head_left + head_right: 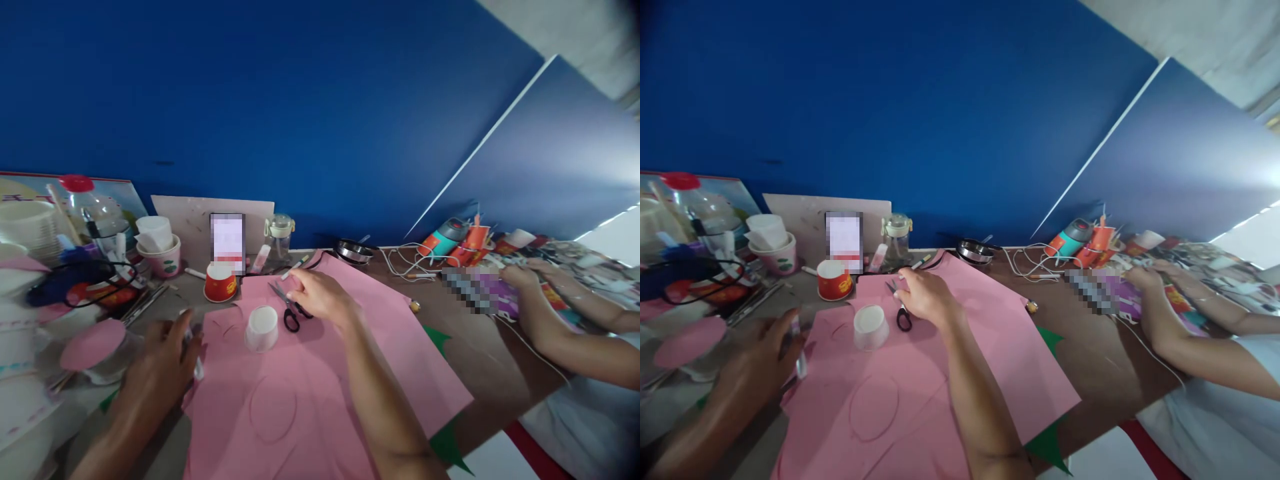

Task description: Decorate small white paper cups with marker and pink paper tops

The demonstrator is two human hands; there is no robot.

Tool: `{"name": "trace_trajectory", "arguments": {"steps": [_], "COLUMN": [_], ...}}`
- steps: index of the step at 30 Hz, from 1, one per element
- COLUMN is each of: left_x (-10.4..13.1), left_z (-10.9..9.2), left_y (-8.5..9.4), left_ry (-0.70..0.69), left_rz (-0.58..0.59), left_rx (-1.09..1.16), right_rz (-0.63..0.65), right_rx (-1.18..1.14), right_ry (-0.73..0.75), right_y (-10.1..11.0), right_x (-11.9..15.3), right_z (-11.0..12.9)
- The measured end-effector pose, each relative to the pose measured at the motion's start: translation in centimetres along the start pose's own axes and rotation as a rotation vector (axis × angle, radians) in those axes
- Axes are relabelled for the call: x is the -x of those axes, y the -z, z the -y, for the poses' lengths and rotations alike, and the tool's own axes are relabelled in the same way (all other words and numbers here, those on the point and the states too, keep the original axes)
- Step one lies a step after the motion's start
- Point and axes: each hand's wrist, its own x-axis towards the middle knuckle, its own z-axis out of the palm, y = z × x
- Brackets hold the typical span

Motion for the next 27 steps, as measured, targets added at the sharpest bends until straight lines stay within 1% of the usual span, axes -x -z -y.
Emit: {"name": "trace_trajectory", "arguments": {"steps": [1, 2, 3, 6, 8, 10, 11, 13, 15, 17, 19, 21, 23, 25, 27], "left_x": [0.3, 0.7, 1.1, 2.2, 2.8, 3.5, 3.9, 4.5, 5.1, 5.5, 5.7, 5.8, 5.8, 5.6, 5.3], "left_z": [-0.5, -1.0, -1.5, -2.7, -3.5, -4.5, -4.9, -5.9, -6.7, -7.2, -7.5, -7.7, -7.8, -7.8, -7.8], "left_y": [-0.4, -0.8, -1.2, -2.2, -2.4, -2.2, -2.2, -2.1, -2.2, -2.4, -2.6, -2.7, -2.6, -2.5, -2.2], "left_ry": [-0.046, -0.116, -0.158, -0.249, -0.354, -0.488, -0.518, -0.506, -0.452, -0.403, -0.367, -0.332, -0.306, -0.267, -0.184], "left_rz": [0.001, 0.021, 0.026, 0.122, 0.250, 0.401, 0.461, 0.504, 0.521, 0.545, 0.560, 0.551, 0.550, 0.551, 0.508], "left_rx": [-0.026, 0.011, 0.062, 0.135, 0.142, 0.160, 0.157, 0.116, 0.041, -0.013, -0.012, 0.051, 0.171, 0.331, 0.526], "right_rz": [0.032, 0.067, 0.091, 0.128, 0.141, 0.148, 0.147, 0.141, 0.138, 0.142, 0.152, 0.156, 0.141, 0.111, 0.087], "right_rx": [0.021, 0.044, 0.059, 0.083, 0.090, 0.097, 0.101, 0.117, 0.139, 0.166, 0.192, 0.217, 0.243, 0.265, 0.273], "right_ry": [-0.015, -0.035, -0.048, -0.070, -0.074, -0.072, -0.070, -0.066, -0.069, -0.078, -0.091, -0.107, -0.128, -0.156, -0.181], "right_y": [-0.5, -0.9, -1.4, -2.4, -2.6, -2.4, -2.3, -2.1, -2.1, -2.5, -3.0, -3.7, -4.3, -4.9, -5.5], "right_x": [-0.3, -0.7, -1.0, -1.5, -1.6, -1.5, -1.4, -1.1, -0.7, -0.1, 0.6, 1.4, 2.0, 2.4, 2.3], "right_z": [-0.1, -0.2, -0.2, -0.4, -0.5, -0.6, -0.6, -0.6, -0.5, -0.6, -0.6, -0.7, -0.7, -0.6, -0.5]}}
